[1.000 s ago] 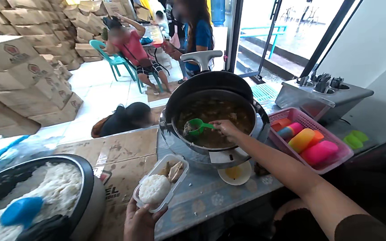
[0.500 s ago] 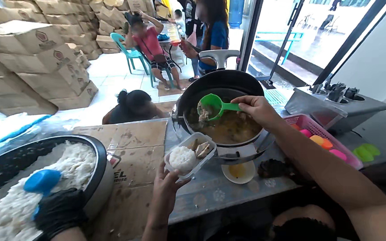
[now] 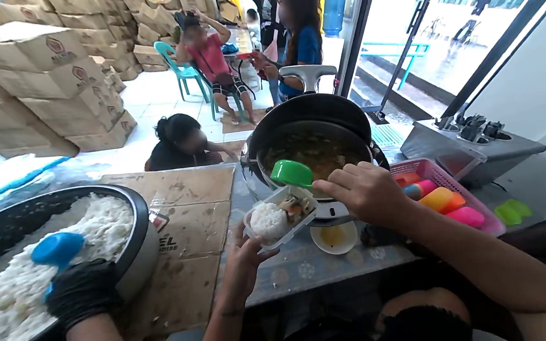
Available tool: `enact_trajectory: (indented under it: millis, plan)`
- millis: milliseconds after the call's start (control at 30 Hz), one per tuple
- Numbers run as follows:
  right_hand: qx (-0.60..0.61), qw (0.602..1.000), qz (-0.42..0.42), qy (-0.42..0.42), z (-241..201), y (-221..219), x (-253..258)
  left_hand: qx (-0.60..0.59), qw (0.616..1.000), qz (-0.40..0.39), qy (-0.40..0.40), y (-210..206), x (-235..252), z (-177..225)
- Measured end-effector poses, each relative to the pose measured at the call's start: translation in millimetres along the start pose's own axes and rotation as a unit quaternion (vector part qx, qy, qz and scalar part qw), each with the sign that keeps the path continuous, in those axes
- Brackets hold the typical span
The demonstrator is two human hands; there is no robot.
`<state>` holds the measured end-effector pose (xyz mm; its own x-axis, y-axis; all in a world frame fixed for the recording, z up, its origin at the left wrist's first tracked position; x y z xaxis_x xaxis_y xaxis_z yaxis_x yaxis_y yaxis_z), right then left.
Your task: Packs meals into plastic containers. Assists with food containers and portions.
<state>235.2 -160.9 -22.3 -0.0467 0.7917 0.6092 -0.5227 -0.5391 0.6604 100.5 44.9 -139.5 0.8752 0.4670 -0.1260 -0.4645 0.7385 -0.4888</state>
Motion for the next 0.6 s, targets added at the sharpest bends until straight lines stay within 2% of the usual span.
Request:
enact_trajectory:
  millis: [233,367,433,500,600]
  plan:
    - [0.001,1.0,0.017,-0.018,0,2,-9,0.001,1.0,-0.001,0.007,0,-4,1]
    - [0.014,0.994,0.003,-0.104,19,0,-14,-0.006,1.0,0.007,-0.001,2,-4,0]
    - [0.009,0.986,-0.048,-0.162,34,-13,-20,-0.001,1.0,0.015,-0.007,6,-5,-1]
    - [0.02,0.964,-0.143,-0.222,48,-33,-33,0.005,1.0,0.029,-0.011,13,-7,-1]
    - [0.037,0.928,-0.254,-0.269,60,-60,-53,0.019,0.998,0.049,-0.023,28,-10,1]
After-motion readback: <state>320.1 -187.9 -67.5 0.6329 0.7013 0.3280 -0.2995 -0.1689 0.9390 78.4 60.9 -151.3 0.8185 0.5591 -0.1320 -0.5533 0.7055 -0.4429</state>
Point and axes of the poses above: each hand's wrist, its own x-axis towards the middle knuckle, its own y-axis out of the back of the hand, z = x × y, the point moved 1 cm from there along x, towards the middle knuckle, and after that the axes turned 7 degrees about -x, right-handed, at the moved point
